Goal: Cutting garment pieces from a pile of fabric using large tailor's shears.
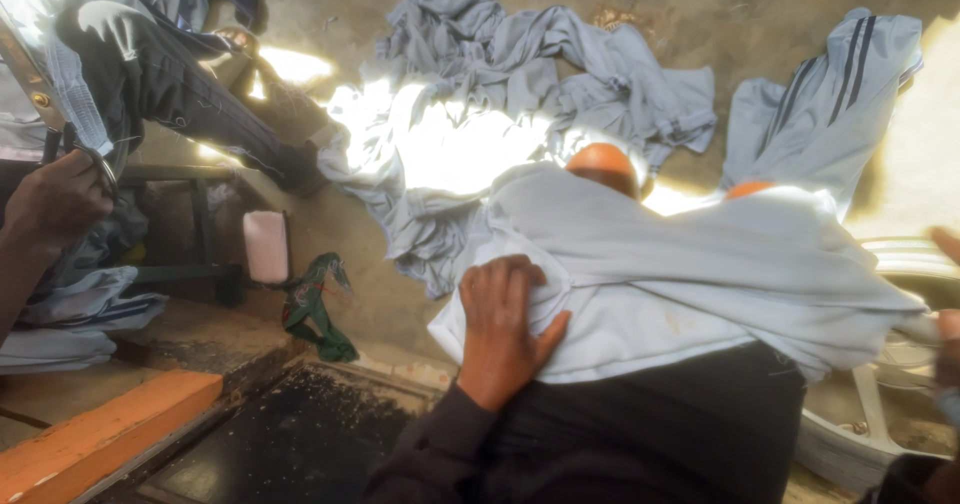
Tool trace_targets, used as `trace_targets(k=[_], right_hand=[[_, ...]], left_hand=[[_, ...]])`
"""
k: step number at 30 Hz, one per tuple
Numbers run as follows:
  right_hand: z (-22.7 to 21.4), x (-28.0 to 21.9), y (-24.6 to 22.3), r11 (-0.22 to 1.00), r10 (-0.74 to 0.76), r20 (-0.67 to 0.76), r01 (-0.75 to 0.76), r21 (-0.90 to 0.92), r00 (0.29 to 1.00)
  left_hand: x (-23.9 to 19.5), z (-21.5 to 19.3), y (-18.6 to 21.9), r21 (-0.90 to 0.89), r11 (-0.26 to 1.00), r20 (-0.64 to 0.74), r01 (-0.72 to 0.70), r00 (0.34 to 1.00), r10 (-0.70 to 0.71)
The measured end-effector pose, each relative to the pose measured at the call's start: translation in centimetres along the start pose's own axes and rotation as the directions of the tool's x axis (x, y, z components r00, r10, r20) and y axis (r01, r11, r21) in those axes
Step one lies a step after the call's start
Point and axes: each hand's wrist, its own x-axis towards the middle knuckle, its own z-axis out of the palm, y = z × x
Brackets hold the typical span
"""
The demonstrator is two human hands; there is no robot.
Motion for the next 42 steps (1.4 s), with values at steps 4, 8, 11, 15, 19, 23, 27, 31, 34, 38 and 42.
trace_targets(k=[4, 8, 11, 15, 19, 23, 27, 31, 34, 38, 42], right_hand=[[9.1, 2.3, -4.8, 1.0, -0.026, 0.038, 0.026, 0.014, 0.999], [17.6, 5.3, -4.1, 0.921, 0.178, 0.114, -0.206, 0.332, 0.977], [18.4, 6.0, -1.8, 0.985, 0.122, 0.093, -0.132, 0.114, 0.988], [18.8, 6.8, -4.3, 0.985, 0.155, 0.035, -0.152, -0.079, 0.987], [17.3, 6.8, -1.1, 0.972, 0.144, -0.004, -0.143, -0.185, 0.99], [15.6, 6.2, -2.8, 0.971, 0.234, 0.044, -0.235, 0.033, 0.971], [16.2, 6.7, -1.2, 0.966, 0.246, -0.033, -0.248, -0.071, 0.969], [17.5, 7.9, 3.1, 0.965, 0.263, -0.046, -0.262, 0.019, 0.964], [17.3, 7.8, 2.1, 0.946, 0.311, -0.031, -0.306, 0.11, 0.95], [17.0, 8.1, -0.6, 0.957, 0.275, -0.026, -0.271, 0.106, 0.961], [17.0, 7.9, -3.0, 0.969, 0.217, -0.027, -0.212, 0.124, 0.976]], left_hand=[[0.6, 0.1, 1.6, -0.043, 0.999, -0.106, 0.019, 0.994, -0.024], [0.8, 0.8, 0.5, -0.102, 0.995, -0.087, 0.013, 0.996, -0.021], [0.4, 2.0, -0.7, -0.085, 0.996, -0.058, -0.013, 0.998, 0.008], [1.0, 2.3, -1.1, -0.194, 0.98, -0.019, 0.045, 0.999, -0.05], [3.0, -0.2, -0.4, -0.299, 0.945, 0.061, 0.136, 0.99, -0.123], [3.3, -1.9, 1.0, -0.519, 0.761, 0.369, 0.39, 0.905, -0.213], [4.2, 0.3, 0.0, -0.53, 0.755, 0.304, 0.387, 0.918, -0.256], [5.3, 0.1, -0.3, -0.557, 0.743, 0.272, 0.37, 0.927, -0.258], [5.2, -0.9, -0.1, -0.565, 0.743, 0.281, 0.36, 0.93, -0.237], [5.1, -1.2, -0.4, -0.547, 0.779, 0.281, 0.308, 0.943, -0.175], [5.4, -1.7, -0.1, -0.489, 0.83, 0.258, 0.27, 0.953, -0.158]])
